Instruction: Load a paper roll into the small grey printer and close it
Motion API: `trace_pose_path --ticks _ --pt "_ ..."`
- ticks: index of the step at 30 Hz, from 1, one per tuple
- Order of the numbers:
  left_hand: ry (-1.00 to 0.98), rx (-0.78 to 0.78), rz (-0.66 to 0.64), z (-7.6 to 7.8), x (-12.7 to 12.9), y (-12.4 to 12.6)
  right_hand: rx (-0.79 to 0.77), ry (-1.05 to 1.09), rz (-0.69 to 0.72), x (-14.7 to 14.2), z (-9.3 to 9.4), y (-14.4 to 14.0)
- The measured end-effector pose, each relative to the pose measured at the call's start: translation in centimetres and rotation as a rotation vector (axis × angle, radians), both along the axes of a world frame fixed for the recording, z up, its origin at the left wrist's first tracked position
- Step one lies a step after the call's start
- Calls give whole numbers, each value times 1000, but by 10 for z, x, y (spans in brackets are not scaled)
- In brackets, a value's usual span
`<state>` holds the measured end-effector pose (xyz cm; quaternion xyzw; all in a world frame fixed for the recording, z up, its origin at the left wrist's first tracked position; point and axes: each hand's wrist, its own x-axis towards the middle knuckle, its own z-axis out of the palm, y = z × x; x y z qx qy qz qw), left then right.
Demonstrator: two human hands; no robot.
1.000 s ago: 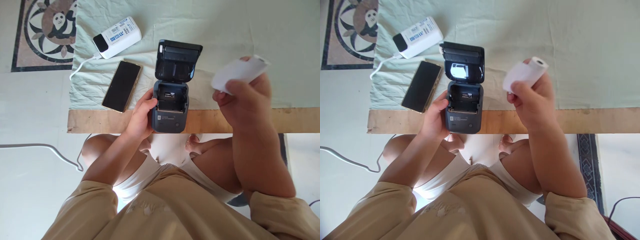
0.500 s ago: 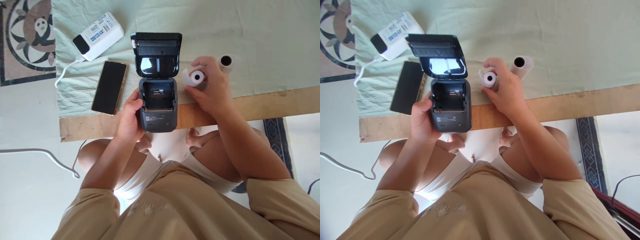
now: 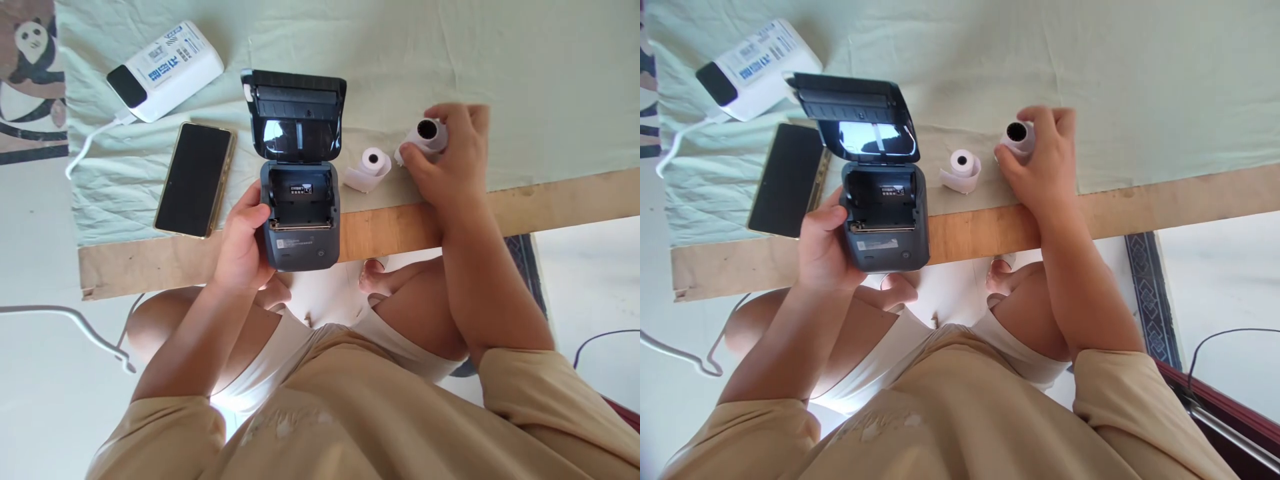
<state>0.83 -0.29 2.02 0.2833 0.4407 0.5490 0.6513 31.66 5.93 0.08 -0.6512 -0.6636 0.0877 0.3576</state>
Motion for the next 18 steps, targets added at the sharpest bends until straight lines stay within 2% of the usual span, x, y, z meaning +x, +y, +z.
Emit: trace_pose_path --ticks 2,6,9,12,14,16,18 --pt "-4 1 -34 0 -2 0 -64 -4 -10 4 -11 5" --pt "-13 37 -82 -1 -5 0 -12 87 -31 -3 -12 4" --pt "-13 60 -69 -5 -5 0 27 412 -87 -3 -12 9" --pt "-8 75 -66 -6 -3 -2 -61 818 -151 2 -15 20" --pt "-9 86 -66 -5 -1 -4 -123 919 -140 -1 -8 20" --pt "-7 94 -55 -4 1 -6 -71 900 -112 -15 8 10" --pt "-9 98 -33 -5 2 -7 150 832 -60 -38 30 -9"
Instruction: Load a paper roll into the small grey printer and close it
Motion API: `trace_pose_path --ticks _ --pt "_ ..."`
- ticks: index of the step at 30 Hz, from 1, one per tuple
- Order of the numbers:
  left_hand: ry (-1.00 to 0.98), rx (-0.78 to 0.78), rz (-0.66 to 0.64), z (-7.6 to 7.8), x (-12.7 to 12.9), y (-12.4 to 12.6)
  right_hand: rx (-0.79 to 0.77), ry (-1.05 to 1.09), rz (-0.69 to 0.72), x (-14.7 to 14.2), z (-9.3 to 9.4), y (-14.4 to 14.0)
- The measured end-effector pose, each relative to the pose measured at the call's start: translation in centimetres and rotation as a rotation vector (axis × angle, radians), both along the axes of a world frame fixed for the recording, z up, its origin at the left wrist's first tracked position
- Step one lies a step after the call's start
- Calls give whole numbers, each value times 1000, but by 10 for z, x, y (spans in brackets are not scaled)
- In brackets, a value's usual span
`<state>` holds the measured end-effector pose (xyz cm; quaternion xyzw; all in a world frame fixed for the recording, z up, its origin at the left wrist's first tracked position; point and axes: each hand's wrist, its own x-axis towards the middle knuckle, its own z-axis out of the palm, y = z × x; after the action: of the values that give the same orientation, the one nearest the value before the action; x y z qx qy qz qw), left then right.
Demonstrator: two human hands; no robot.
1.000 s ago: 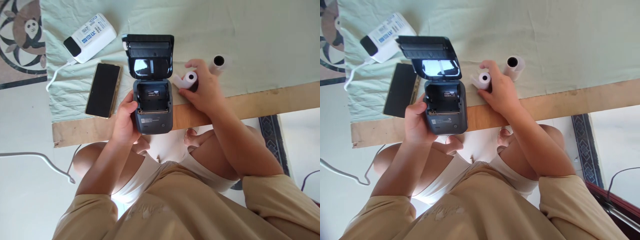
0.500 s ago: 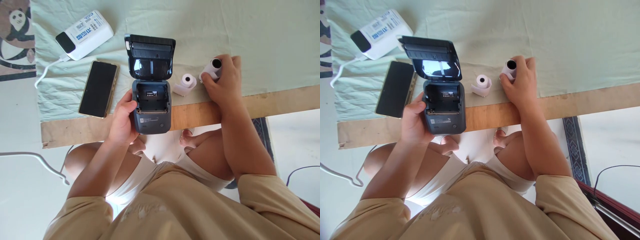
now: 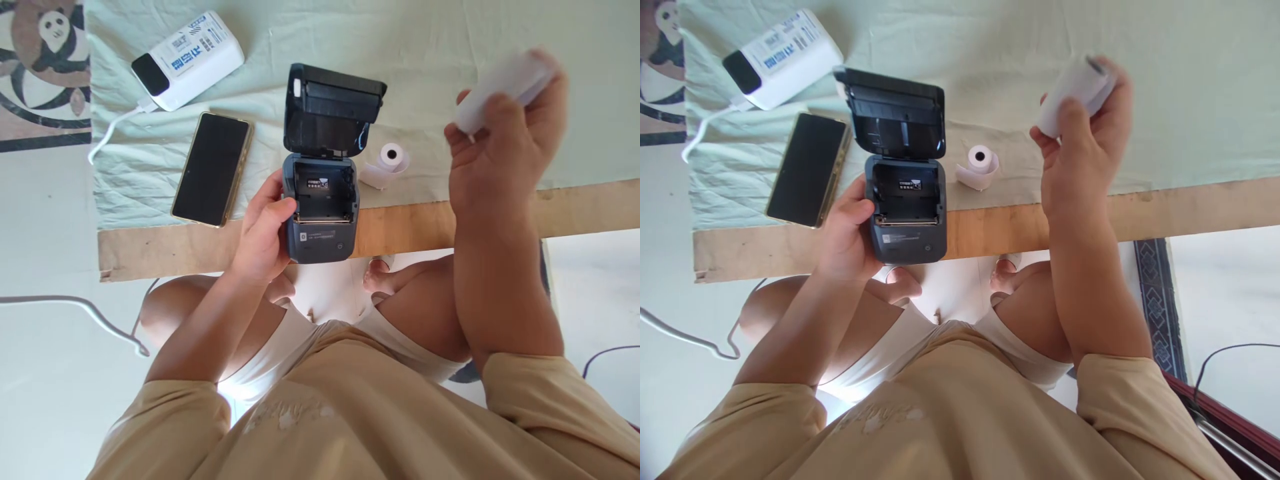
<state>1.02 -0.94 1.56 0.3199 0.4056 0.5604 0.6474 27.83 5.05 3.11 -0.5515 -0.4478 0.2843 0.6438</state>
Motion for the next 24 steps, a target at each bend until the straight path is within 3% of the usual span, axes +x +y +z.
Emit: trace_pose_path --ticks 3,5,7,9,13,15,18,20,24 --pt "-1 -3 14 -3 0 0 218 -346 149 -38 27 -31" --pt "10 -1 15 -6 -1 0 155 -568 398 -58 35 -43" --pt "20 3 29 -7 -2 -1 35 -717 542 -71 35 -46" --pt "25 2 31 -8 -2 -2 -40 -810 557 -77 32 -42" --pt "32 16 4 -7 -3 -2 -34 -921 586 -78 21 -33" --pt "34 29 -9 -8 -3 -1 73 -960 577 -78 14 -31" --pt "44 40 -34 -9 -3 0 388 -941 457 -78 6 -33" --pt "47 41 -31 -11 -4 1 506 -910 398 -77 7 -37" --pt "42 95 -70 -19 -8 2 582 -900 537 -75 14 -50"
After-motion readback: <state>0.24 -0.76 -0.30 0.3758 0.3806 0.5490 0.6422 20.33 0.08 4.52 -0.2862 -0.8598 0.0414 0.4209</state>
